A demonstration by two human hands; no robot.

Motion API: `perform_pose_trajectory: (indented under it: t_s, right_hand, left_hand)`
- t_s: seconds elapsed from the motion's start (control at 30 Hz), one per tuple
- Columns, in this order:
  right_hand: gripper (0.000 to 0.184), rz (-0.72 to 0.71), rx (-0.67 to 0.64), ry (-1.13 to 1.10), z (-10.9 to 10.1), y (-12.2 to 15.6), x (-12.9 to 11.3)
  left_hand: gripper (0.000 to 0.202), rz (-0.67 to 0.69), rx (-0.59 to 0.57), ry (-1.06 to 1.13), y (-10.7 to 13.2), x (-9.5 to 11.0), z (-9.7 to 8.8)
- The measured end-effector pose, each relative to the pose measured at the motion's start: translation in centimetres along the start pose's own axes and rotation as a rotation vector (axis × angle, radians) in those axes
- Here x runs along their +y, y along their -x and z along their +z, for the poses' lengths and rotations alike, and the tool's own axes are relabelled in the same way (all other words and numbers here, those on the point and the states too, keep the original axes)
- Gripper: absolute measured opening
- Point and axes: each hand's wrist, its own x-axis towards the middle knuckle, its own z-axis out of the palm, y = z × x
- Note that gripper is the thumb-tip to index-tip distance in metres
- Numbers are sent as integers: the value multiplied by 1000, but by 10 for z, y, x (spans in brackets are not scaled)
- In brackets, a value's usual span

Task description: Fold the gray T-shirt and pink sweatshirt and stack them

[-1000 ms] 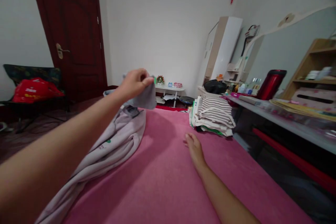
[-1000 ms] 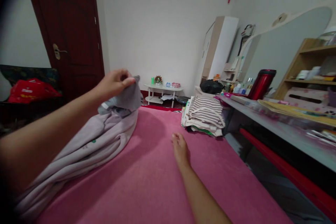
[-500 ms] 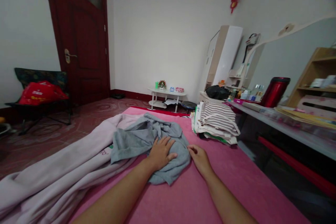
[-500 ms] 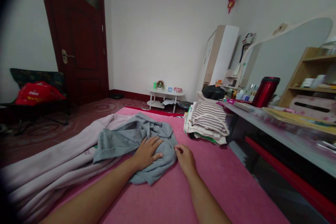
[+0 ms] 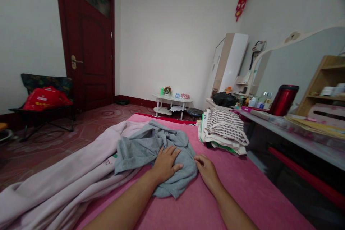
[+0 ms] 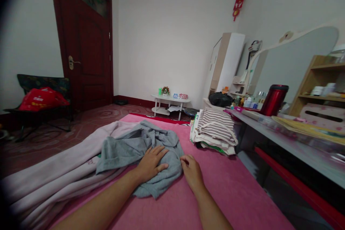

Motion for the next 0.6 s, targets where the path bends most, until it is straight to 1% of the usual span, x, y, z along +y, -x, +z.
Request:
perform_pose_trajectory:
  t_s: [0.23,0.6]
  right_hand:
    - [20,0,-11,18,0,1,2]
    - [20,-10,-21,-30,0,1,3]
  left_hand:
    - [61,7,8,0,1,0,0]
    - [59,3,12,10,2,2,-2]
